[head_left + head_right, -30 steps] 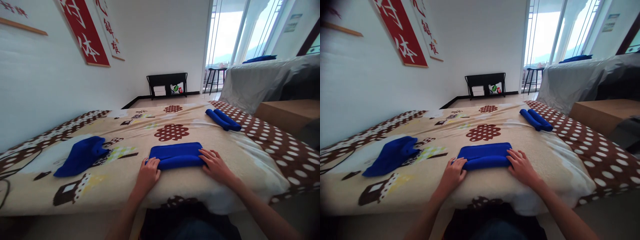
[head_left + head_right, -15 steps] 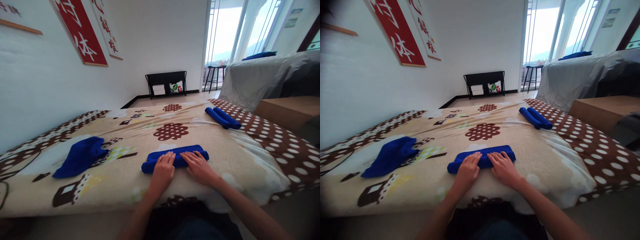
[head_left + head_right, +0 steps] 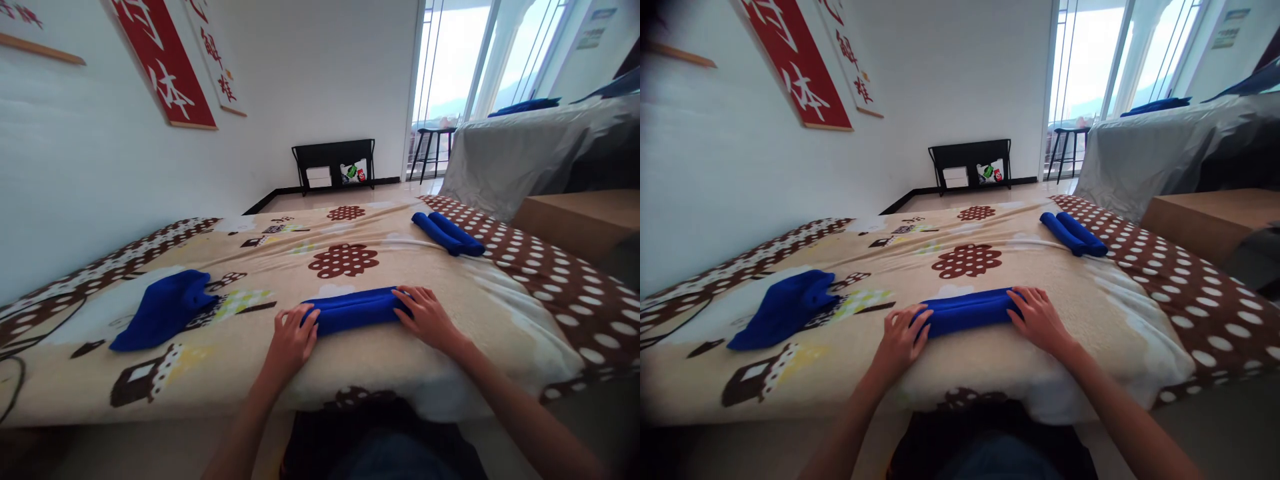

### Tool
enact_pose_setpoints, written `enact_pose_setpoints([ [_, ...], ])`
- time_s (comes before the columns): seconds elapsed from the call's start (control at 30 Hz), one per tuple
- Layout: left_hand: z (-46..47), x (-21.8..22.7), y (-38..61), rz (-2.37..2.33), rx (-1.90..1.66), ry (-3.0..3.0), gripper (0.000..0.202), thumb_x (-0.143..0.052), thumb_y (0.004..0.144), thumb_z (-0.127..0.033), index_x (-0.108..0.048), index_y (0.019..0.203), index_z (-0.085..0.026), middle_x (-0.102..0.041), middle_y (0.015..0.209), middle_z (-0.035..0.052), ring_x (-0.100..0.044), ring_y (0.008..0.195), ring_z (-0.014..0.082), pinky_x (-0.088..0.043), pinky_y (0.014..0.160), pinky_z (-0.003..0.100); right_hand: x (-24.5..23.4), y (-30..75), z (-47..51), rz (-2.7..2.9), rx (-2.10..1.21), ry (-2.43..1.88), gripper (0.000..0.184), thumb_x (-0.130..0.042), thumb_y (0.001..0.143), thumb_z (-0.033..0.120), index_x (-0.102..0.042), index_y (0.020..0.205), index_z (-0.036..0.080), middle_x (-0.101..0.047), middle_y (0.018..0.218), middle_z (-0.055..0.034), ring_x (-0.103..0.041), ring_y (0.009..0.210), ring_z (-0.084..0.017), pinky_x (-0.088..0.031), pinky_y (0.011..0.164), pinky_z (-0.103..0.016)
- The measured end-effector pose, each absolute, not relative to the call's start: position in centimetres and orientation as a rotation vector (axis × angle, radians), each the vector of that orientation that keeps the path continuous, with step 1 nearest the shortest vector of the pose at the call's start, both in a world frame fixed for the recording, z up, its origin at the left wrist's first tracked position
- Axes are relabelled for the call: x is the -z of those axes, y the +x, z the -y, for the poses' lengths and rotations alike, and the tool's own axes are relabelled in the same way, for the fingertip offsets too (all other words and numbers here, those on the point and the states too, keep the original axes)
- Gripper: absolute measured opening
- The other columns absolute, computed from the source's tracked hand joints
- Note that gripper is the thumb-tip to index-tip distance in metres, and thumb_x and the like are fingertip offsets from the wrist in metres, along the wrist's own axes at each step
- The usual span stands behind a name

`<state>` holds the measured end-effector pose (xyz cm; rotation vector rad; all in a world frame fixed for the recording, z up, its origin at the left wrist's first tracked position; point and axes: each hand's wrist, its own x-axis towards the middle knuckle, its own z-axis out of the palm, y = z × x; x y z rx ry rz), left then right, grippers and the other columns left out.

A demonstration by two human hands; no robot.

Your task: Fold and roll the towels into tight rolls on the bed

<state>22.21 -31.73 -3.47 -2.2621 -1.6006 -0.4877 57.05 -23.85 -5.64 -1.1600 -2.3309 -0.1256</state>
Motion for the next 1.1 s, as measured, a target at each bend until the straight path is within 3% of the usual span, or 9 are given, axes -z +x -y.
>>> enact_pose_setpoints([
  [0.17,32.3,4.1,22.1,1.637,0.457,-2.328,0.055,-0.051,0.083,-0.013,-0.05,0.137,-0.022,-0.06,0.133,0.012,-0.054,0.123,0.0276,-0.031,0.106,0.049,6.0,57.5,23.3,2.408,0.008,-1.045,0.053,-0.052,0.081,0.015,-0.058,0.133,0.023,-0.062,0.13,-0.0079,-0.056,0.118,-0.023,-0.037,0.104,-0.043],
  [0.27,30.4,3.5,22.2,1.721,0.448,-2.283,0.049,-0.048,0.082,-0.011,-0.055,0.13,-0.02,-0.065,0.125,0.0123,-0.058,0.116,0.028,-0.031,0.104,0.051,5.2,56.8,22.0,2.396,0.029,-1.126,0.045,-0.051,0.08,0.015,-0.062,0.124,0.019,-0.068,0.116,-0.0089,-0.06,0.107,-0.023,-0.038,0.101,-0.041],
  [0.43,29.0,1.5,22.3,1.782,0.314,-2.308,0.034,-0.045,0.085,-0.014,-0.064,0.112,-0.019,-0.072,0.104,0.0107,-0.065,0.099,0.027,-0.04,0.096,0.047,3.5,55.7,21.8,2.485,0.08,-1.237,0.025,-0.048,0.085,0.017,-0.067,0.102,0.018,-0.07,0.096,-0.0087,-0.063,0.095,-0.022,-0.039,0.095,-0.039],
  [0.5,29.0,1.2,23.3,1.794,0.292,-2.278,0.034,-0.042,0.085,-0.011,-0.065,0.109,-0.017,-0.071,0.104,0.0143,-0.064,0.101,0.0299,-0.038,0.098,0.051,3.4,54.6,22.4,2.475,0.112,-1.262,0.026,-0.047,0.084,0.015,-0.068,0.1,0.015,-0.069,0.105,-0.0138,-0.061,0.102,-0.026,-0.038,0.097,-0.044],
  [0.57,28.8,1.3,25.1,1.778,0.29,-2.255,0.043,-0.039,0.084,-0.007,-0.063,0.119,-0.016,-0.066,0.12,0.0177,-0.06,0.115,0.0315,-0.033,0.104,0.054,3.7,52.6,23.2,2.464,0.143,-1.241,0.038,-0.045,0.084,0.011,-0.065,0.116,0.013,-0.062,0.127,-0.0176,-0.056,0.117,-0.029,-0.034,0.103,-0.047],
  [0.67,28.1,2.1,28.4,1.661,0.295,-2.411,0.057,-0.045,0.083,-0.01,-0.049,0.14,-0.016,-0.049,0.147,0.0152,-0.044,0.137,0.0264,-0.029,0.113,0.046,4.6,49.4,24.3,2.514,0.126,-1.051,0.058,-0.047,0.086,0.016,-0.046,0.144,0.012,-0.046,0.147,-0.017,-0.043,0.135,-0.028,-0.028,0.114,-0.047],
  [0.77,27.8,3.3,29.2,1.615,0.343,-2.535,0.062,-0.053,0.087,-0.027,-0.04,0.147,-0.015,-0.043,0.153,0.0145,-0.038,0.142,0.0263,-0.028,0.116,0.044,5.6,49.0,24.2,2.542,0.052,-0.929,0.063,-0.05,0.092,0.03,-0.036,0.151,0.013,-0.044,0.15,-0.0156,-0.039,0.14,-0.027,-0.028,0.116,-0.048],
  [0.9,28.7,4.1,25.2,1.661,0.395,-2.466,0.065,-0.052,0.094,-0.047,-0.032,0.151,-0.025,-0.041,0.155,0.0098,-0.037,0.142,0.0261,-0.024,0.116,0.049,6.0,53.8,22.0,2.54,-0.001,-0.92,0.058,-0.048,0.098,0.037,-0.033,0.153,0.026,-0.048,0.148,-0.0079,-0.044,0.137,-0.023,-0.032,0.114,-0.049],
  [1.1,27.6,3.3,19.8,1.736,0.196,-2.508,0.05,-0.049,0.098,-0.038,-0.04,0.146,-0.025,-0.05,0.147,0.0102,-0.047,0.133,0.0241,-0.033,0.11,0.044,6.1,58.4,18.6,2.577,-0.156,-0.984,0.053,-0.052,0.096,0.045,-0.045,0.146,0.03,-0.055,0.142,-0.0056,-0.053,0.128,-0.025,-0.038,0.107,-0.046],
])
